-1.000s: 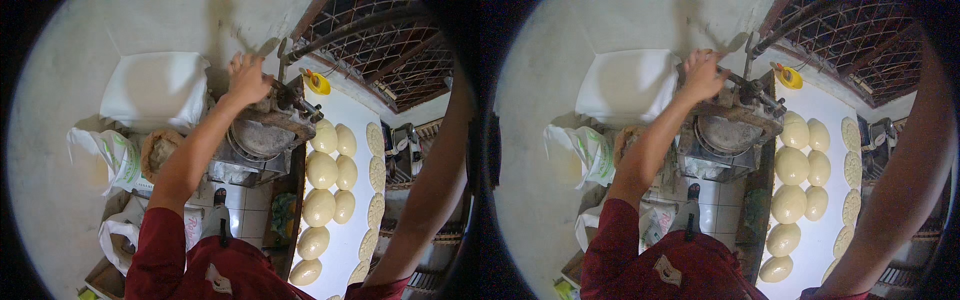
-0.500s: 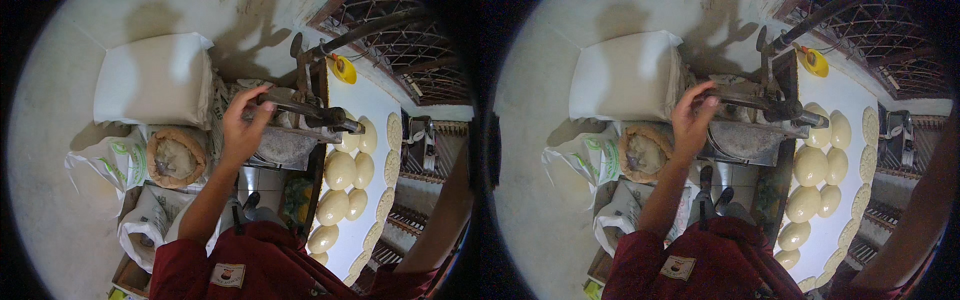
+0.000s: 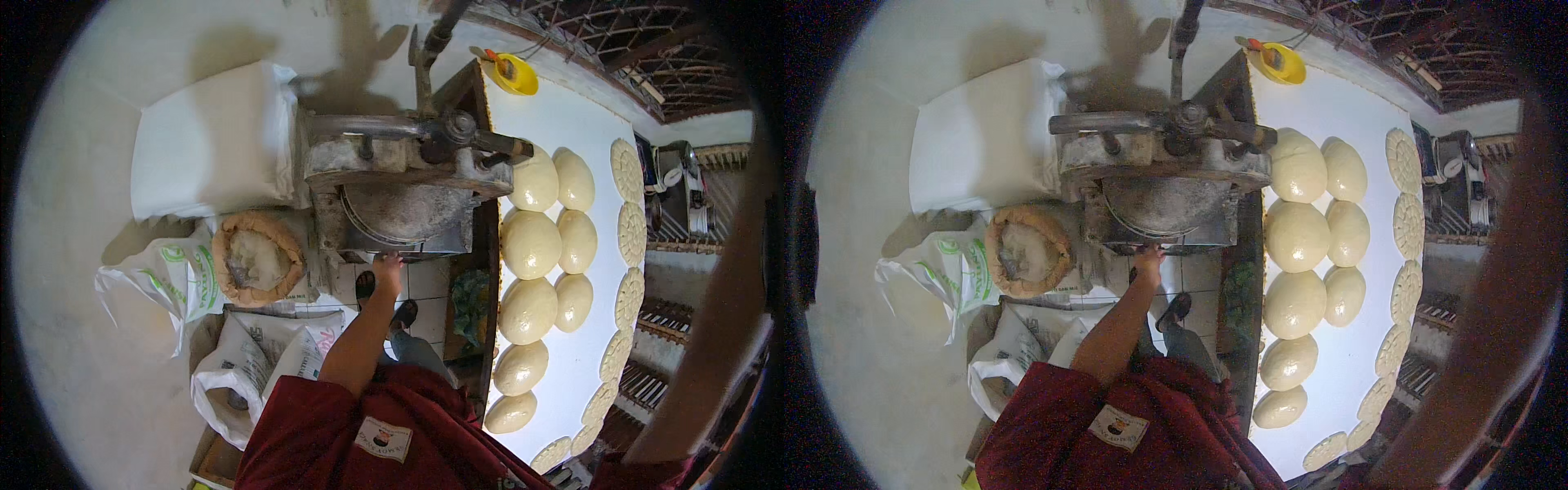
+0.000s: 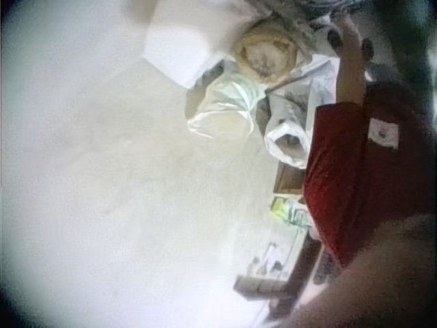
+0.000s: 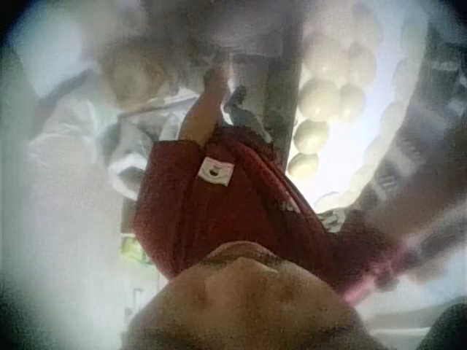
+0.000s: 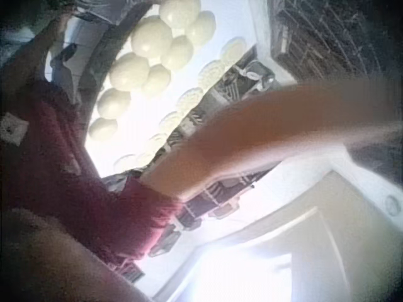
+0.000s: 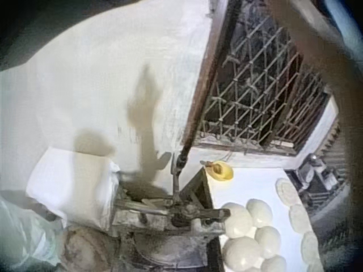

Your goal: The person flattens dough balls by hand on a white table, places them into a round metal pan, and uses a manual press machine to score the dough. The person repeats this process for multiple dough units.

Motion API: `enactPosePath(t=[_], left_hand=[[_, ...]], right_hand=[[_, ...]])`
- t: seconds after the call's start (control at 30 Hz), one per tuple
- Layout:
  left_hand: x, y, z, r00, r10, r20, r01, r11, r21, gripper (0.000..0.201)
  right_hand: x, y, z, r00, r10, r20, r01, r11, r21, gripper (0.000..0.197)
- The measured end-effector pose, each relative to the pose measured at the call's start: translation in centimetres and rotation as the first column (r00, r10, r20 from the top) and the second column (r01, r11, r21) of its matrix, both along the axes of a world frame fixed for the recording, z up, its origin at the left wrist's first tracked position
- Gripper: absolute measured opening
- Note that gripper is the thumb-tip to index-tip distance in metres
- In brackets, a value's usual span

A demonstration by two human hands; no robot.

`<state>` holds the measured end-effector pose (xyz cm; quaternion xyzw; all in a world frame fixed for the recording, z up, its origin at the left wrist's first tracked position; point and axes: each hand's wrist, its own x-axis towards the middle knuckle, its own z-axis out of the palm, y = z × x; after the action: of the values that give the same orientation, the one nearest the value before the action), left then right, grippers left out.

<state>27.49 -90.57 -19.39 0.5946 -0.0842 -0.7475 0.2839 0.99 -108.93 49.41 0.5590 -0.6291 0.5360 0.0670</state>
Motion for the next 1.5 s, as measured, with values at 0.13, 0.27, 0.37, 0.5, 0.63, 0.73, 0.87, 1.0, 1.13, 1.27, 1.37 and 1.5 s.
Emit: enactPosePath(t=[0.13,0.27,0.37,0.5,0.63,0.73,0.87,1.0,1.13,1.27,1.37,1.5], left_hand=[[6.8,-2.3,-0.9,0.987,0.061,0.151,-0.05,0.996,-0.076,0.024],[3.8,-0.7,0.9,0.984,-0.024,0.178,0.082,0.941,-0.327,0.025],[4.7,0.2,0.8,0.989,0.146,0.018,-0.127,0.909,-0.396,0.031],[1.9,-1.0,9.3,0.949,0.266,0.172,-0.234,0.954,-0.186,0.05],[4.4,0.7,4.8,0.813,0.213,0.542,0.035,0.911,-0.41,0.059],[10.8,1.8,4.4,0.865,0.122,0.488,0.104,0.906,-0.411,0.068],[17.2,3.5,9.9,0.738,-0.115,0.665,0.324,0.925,-0.2,0.068],[27.4,5.7,9.8,0.702,-0.264,0.661,0.575,0.758,-0.308,0.063],[30.9,8.9,11.6,0.654,-0.235,0.72,0.66,0.642,-0.39,0.048],[27.0,14.0,23.6,0.555,-0.263,0.789,0.757,0.554,-0.348,0.049],[26.1,20.8,31.9,0.805,-0.346,0.482,0.592,0.418,-0.689,0.062],[20.9,32.0,45.8,0.726,-0.524,-0.446,0.32,0.831,-0.454,0.077]], right_hand=[[4.0,5.8,-7.6,0.975,0.201,0.096,-0.189,0.974,-0.124,0.054],[6.5,20.1,-22.3,0.996,0.012,0.083,-0.048,0.895,0.444,0.057],[11.6,30.4,-35.2,0.857,-0.195,0.476,-0.166,0.771,0.615,0.048],[19.0,42.1,-50.8,0.73,-0.473,0.492,-0.212,0.528,0.822,0.041],[21.7,43.6,-59.3,0.317,-0.584,0.747,-0.431,0.613,0.662,0.048],[20.4,36.3,-59.0,-0.092,-0.674,0.733,-0.356,0.71,0.608,0.06],[15.4,29.6,-60.6,-0.15,-0.421,0.895,-0.072,0.907,0.415,0.075],[15.0,28.6,-57.1,0.264,-0.645,0.717,-0.393,0.607,0.691,0.082],[18.5,33.7,-57.1,0.506,-0.69,0.518,-0.232,0.469,0.852,0.084],[18.7,43.7,-49.3,0.57,-0.678,0.463,-0.038,0.541,0.84,0.078],[16.0,55.6,-42.9,0.654,-0.631,0.416,0.134,0.639,0.758,0.076],[13.2,69.3,-25.4,0.551,-0.665,0.505,0.248,0.708,0.662,0.068]])
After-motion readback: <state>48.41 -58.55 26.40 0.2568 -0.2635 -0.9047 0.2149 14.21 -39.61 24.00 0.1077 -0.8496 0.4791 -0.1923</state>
